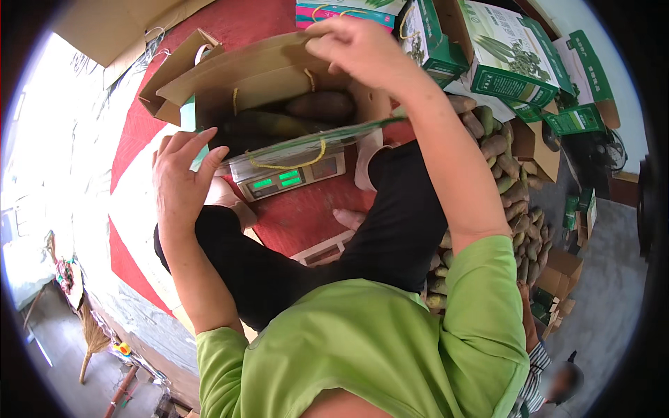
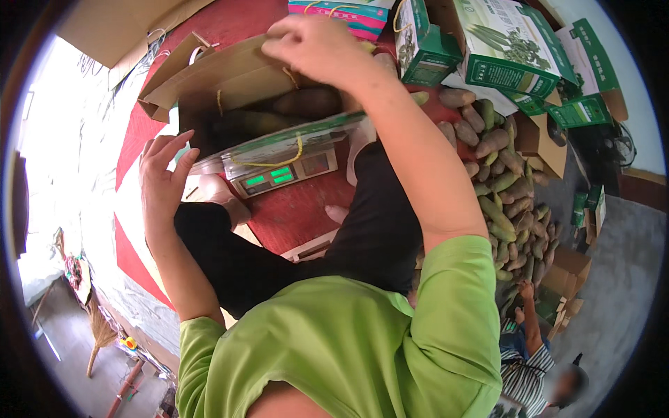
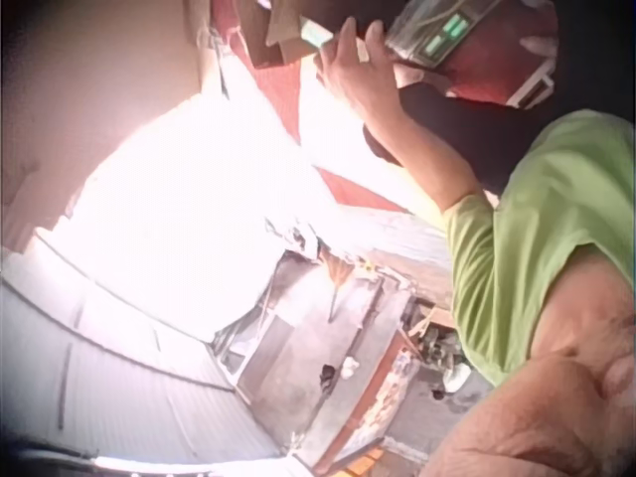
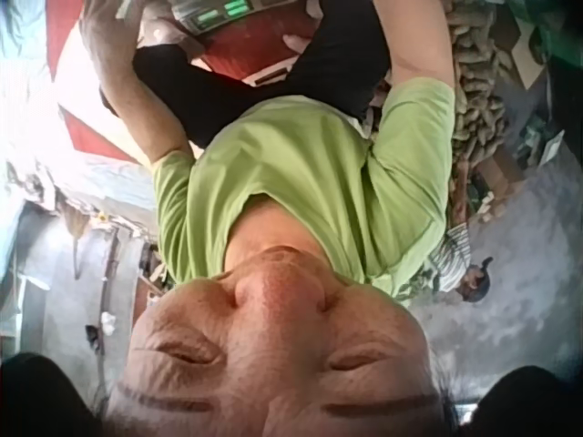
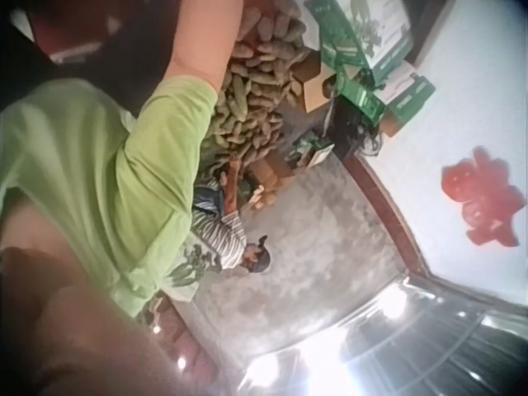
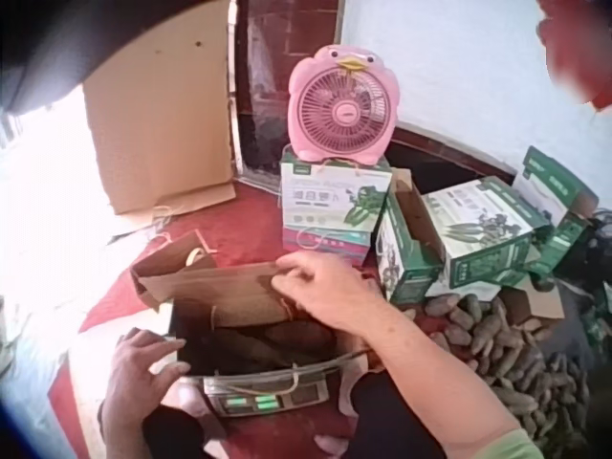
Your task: Sort and package large produce items from a pile on the floor into cardboard boxes and bags.
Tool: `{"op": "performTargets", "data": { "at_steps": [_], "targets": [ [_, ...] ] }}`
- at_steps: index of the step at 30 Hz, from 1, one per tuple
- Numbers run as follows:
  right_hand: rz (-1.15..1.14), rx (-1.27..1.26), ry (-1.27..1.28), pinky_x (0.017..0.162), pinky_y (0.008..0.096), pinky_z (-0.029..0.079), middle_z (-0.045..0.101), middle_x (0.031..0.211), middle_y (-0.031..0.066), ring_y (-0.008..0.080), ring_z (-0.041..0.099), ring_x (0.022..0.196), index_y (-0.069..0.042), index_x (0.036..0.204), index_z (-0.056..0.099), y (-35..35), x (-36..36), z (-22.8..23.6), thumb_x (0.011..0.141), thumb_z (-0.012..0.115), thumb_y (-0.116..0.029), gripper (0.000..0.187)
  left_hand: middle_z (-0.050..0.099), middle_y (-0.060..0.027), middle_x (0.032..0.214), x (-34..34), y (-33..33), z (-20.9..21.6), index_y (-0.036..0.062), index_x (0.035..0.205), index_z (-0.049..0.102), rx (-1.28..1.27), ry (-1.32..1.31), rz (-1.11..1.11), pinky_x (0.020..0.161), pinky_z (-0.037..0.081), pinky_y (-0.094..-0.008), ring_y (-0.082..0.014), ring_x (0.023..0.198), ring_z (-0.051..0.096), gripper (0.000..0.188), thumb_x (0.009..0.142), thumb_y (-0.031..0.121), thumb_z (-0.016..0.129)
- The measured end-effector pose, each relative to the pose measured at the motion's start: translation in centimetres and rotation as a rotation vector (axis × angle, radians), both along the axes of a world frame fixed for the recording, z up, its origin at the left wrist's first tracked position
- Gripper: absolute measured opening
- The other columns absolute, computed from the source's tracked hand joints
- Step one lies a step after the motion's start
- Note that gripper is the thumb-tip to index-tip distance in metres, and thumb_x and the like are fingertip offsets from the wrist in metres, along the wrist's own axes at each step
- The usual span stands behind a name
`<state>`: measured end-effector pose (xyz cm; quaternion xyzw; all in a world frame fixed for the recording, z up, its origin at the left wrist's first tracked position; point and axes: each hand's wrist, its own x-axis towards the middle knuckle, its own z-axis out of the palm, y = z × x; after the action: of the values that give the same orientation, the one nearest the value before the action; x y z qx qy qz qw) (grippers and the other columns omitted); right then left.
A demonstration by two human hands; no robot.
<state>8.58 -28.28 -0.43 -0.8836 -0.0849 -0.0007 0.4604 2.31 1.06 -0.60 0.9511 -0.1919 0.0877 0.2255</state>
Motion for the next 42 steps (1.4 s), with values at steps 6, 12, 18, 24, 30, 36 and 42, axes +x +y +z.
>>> {"op": "performTargets", "data": {
  "at_steps": [6,12,18,24,30,36,42],
  "targets": [
    [-0.389,0.38,0.033,0.058,0.0217,0.041,0.067,0.09,0.0002,0.006,0.058,0.07,-0.009,0.11,0.064,-6.0,-2.7,-1.6,0.087,0.061,-0.029,0.03,0.063,-0.0084,0.085,-0.1,0.4,-0.3,0.0041,0.098,0.069,-0.077,-0.067,0.048,0.078,0.044,-0.0331,-0.0233,0.083,0.058,0.023,0.08,0.019,0.068],
    [-0.395,0.21,0.279,0.058,0.0214,0.038,0.066,0.089,-0.0012,0.0075,0.056,0.071,-0.009,0.109,0.064,-10.1,-2.7,-4.7,0.087,0.06,-0.026,0.029,0.064,-0.0058,0.082,0.9,2.4,-1.0,0.0012,0.098,0.069,-0.357,-0.041,0.283,0.075,0.045,-0.0255,-0.0122,0.082,0.06,0.018,0.088,0.014,0.061],
    [-0.325,0.012,0.497,0.06,0.0269,0.045,0.064,0.096,-0.0005,0.0099,0.056,0.075,-0.009,0.116,0.06,-10.5,-1.9,-7.9,0.089,0.055,-0.026,0.032,0.069,-0.0065,0.093,2.0,3.6,-1.9,0.0019,0.102,0.069,-0.772,0.044,0.451,0.078,0.047,-0.0248,-0.0124,0.088,0.062,0.021,0.089,0.017,0.062],
    [-0.274,0.156,0.597,0.063,0.0309,0.049,0.062,0.097,0.0013,0.0148,0.058,0.076,-0.009,0.121,0.057,-9.6,-2.0,-8.2,0.086,0.056,-0.024,0.038,0.067,-0.006,0.095,2.5,5.2,-1.8,0.0055,0.104,0.069,-0.902,0.152,0.541,0.078,0.048,-0.0281,-0.0141,0.09,0.06,0.027,0.089,0.027,0.062],
    [-0.26,0.081,0.521,0.063,0.028,0.047,0.063,0.091,0.0037,0.0136,0.057,0.072,-0.003,0.121,0.056,-8.2,-1.8,-6.4,0.088,0.056,-0.021,0.038,0.066,-0.0058,0.098,2.3,5.9,-1.9,0.0071,0.106,0.068,-0.851,0.238,0.565,0.079,0.047,-0.0295,-0.0145,0.094,0.058,0.03,0.089,0.031,0.062],
    [-0.417,0.043,0.011,0.07,0.0311,0.048,0.066,0.092,0.0103,0.0207,0.061,0.076,-0.003,0.107,0.063,-9.1,-0.4,-7.6,0.084,0.062,-0.025,0.032,0.066,-0.0056,0.095,0.8,3.4,-1.2,0.0027,0.1,0.067,-0.463,0.038,0.212,0.082,0.045,-0.0287,-0.0157,0.093,0.059,0.019,0.082,0.009,0.065],
    [-0.306,-0.31,-0.549,0.083,0.0339,0.046,0.064,0.1,0.01,0.0245,0.06,0.091,-0.006,0.106,0.065,-4.3,1.0,-2.1,0.078,0.067,-0.027,0.035,0.063,-0.0085,0.089,-0.9,-0.2,1.1,0.005,0.091,0.068,-0.113,0.107,-0.105,0.084,0.042,-0.0368,-0.0275,0.089,0.058,0.024,0.068,0.01,0.073]
  ]
}}
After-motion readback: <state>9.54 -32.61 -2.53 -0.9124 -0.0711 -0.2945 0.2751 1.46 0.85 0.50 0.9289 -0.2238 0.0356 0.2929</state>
